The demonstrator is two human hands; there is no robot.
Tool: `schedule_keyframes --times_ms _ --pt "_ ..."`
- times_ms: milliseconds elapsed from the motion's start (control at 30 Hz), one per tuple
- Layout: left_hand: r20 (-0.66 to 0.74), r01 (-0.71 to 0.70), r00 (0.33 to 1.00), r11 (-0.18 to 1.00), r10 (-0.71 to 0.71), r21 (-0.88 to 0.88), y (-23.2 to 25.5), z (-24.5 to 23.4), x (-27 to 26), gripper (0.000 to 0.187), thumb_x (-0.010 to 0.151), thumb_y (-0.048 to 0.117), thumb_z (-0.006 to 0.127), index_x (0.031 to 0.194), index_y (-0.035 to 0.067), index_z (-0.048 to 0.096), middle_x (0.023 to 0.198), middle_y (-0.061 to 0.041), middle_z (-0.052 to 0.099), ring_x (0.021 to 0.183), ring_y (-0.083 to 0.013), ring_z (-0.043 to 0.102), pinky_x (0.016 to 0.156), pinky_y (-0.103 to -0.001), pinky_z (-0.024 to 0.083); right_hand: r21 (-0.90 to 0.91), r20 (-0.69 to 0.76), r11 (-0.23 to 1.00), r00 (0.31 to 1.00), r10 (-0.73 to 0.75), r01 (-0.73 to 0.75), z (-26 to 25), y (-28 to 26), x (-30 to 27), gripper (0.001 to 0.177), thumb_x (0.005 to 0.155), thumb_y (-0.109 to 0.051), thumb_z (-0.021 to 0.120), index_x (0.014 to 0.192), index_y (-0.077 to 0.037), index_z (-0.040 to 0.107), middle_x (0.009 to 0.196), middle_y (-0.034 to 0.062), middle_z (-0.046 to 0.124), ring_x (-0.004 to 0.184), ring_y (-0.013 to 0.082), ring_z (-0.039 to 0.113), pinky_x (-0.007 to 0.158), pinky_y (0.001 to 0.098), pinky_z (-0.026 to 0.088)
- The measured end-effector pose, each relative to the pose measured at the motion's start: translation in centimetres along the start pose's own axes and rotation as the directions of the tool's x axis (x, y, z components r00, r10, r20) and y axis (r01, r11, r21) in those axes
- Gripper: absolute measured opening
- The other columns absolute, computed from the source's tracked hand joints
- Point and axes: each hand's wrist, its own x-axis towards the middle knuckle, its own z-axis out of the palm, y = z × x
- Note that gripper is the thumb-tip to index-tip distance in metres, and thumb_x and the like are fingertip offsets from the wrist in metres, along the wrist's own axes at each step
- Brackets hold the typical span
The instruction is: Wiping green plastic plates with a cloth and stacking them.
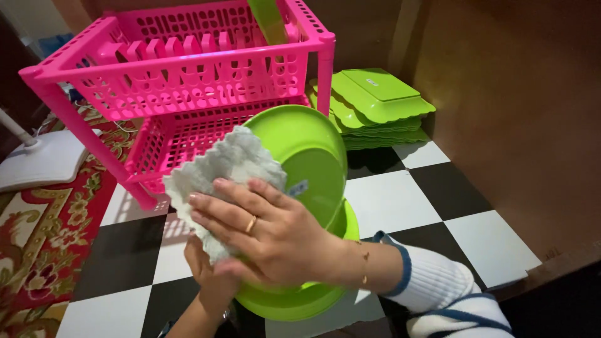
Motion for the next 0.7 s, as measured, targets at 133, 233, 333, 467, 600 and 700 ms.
schedule_keyframes --times_ms 133,233,333,467,600,700 --pt "0.009 -0.151 0.988 0.976 0.151 0.155 1.9 1.2 0.5 0.068 0.113 0.048 0.026 0.138 -0.008 0.055 0.120 -0.016 0.068 0.106 -0.0202 0.066 0.090 -0.031 0.053 -0.086 0.024 0.996 1.000 -0.003 0.005 -1.2 3.3 0.9 0.049 0.108 -0.029 0.052 0.154 -0.014 0.056 0.163 0.0121 0.046 0.153 0.0283 0.043 0.127 0.0482 0.035" --pt "0.015 -0.171 0.985 0.943 0.174 0.286 2.1 0.8 0.2 0.070 0.113 0.048 0.024 0.137 -0.008 0.058 0.113 -0.014 0.071 0.098 -0.0187 0.067 0.087 -0.029 0.053 0.269 -0.014 0.914 0.948 0.318 -0.302 -1.1 8.0 -0.3 0.043 0.112 -0.024 0.047 0.152 -0.014 0.056 0.161 0.0090 0.053 0.153 0.0236 0.049 0.129 0.0421 0.041" --pt "0.006 -0.192 0.980 0.945 0.198 0.266 2.2 1.6 0.1 0.065 0.115 0.047 0.032 0.133 -0.008 0.060 0.111 -0.014 0.070 0.097 -0.0184 0.067 0.088 -0.029 0.053 0.257 -0.092 0.916 0.935 0.341 -0.309 -0.9 8.3 -0.9 0.039 0.108 -0.021 0.051 0.144 -0.010 0.061 0.158 0.0161 0.048 0.152 0.0316 0.045 0.128 0.0473 0.036" --pt "-0.048 -0.171 0.984 0.984 0.174 0.056 -1.7 -0.6 -0.5 0.054 0.115 0.040 0.043 0.133 -0.010 0.057 0.118 -0.014 0.066 0.105 -0.0197 0.064 0.094 -0.032 0.053 -0.178 -0.071 0.984 0.997 0.005 -0.017 -0.7 1.6 -0.2 0.044 0.108 -0.031 0.057 0.148 -0.011 0.060 0.157 0.0157 0.043 0.151 0.0364 0.037 0.127 0.0596 0.023" --pt "-0.061 -0.173 0.983 0.985 0.174 0.016 -1.2 -1.6 -0.6 0.037 0.113 0.027 0.048 0.123 -0.008 0.057 0.112 -0.013 0.066 0.099 -0.0197 0.065 0.090 -0.034 0.054 0.025 0.015 1.000 1.000 0.005 -0.005 -0.7 2.5 -0.3 0.044 0.109 -0.040 0.058 0.151 -0.028 0.057 0.159 0.0083 0.041 0.155 0.0294 0.036 0.125 0.0564 0.016" --pt "-0.102 -0.158 0.983 0.987 0.153 -0.039 -0.8 -1.5 -0.5 0.030 0.103 0.015 0.054 0.123 -0.006 0.058 0.115 -0.013 0.067 0.100 -0.0221 0.067 0.089 -0.036 0.057 0.121 0.018 0.989 0.996 0.085 -0.087 -1.9 5.2 -1.0 0.045 0.107 -0.042 0.060 0.151 -0.032 0.054 0.161 0.0071 0.038 0.157 0.0264 0.032 0.131 0.0543 0.016"
